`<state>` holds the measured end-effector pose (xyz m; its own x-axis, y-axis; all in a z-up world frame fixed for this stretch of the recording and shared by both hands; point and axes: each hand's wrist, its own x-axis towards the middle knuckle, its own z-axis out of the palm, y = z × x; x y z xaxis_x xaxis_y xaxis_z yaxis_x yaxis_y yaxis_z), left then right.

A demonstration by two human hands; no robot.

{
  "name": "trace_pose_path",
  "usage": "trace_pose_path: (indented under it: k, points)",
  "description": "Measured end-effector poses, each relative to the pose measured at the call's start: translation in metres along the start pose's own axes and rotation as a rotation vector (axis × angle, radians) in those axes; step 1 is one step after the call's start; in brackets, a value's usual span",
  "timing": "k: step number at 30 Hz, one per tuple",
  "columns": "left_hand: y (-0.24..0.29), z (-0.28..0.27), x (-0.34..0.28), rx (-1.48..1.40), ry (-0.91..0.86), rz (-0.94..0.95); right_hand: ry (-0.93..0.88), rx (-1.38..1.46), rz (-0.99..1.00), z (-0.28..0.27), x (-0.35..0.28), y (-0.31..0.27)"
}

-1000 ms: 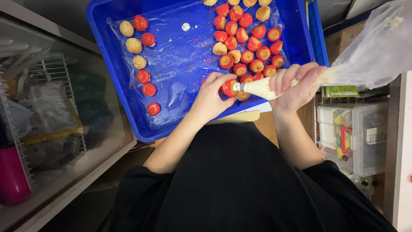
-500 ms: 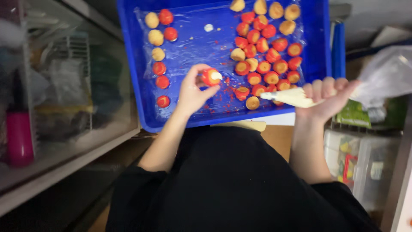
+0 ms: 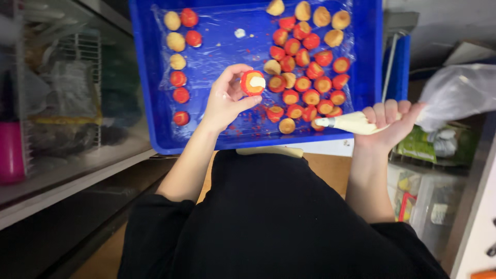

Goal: The person fills a piping bag with cream from a bowl using a spatula, and then uses the piping bag to fill small red pastries arranged in a blue tray.

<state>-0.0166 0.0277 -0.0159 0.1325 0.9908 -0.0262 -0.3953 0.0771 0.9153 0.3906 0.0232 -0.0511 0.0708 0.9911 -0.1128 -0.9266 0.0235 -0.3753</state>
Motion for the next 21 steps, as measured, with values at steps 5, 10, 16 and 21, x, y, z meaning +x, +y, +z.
trace_pose_path:
  k: [5,10,16,21]
  points:
    - [-0.009,0.051,0.002,-0.142,-0.162,-0.122,0.066,0.468,0.094,0.019,-0.011,-0.021]
    - [-0.049,0.123,-0.006,-0.215,-0.435,-0.235,0.100,0.792,-0.055,0.031,-0.071,-0.040]
    - [-0.092,0.202,-0.033,-0.076,-0.829,-0.332,0.028,0.823,-0.420,0.010,-0.179,-0.069]
    - [-0.117,0.262,-0.097,-0.011,-0.977,-0.408,-0.005,0.835,-0.661,-0.027,-0.289,-0.106]
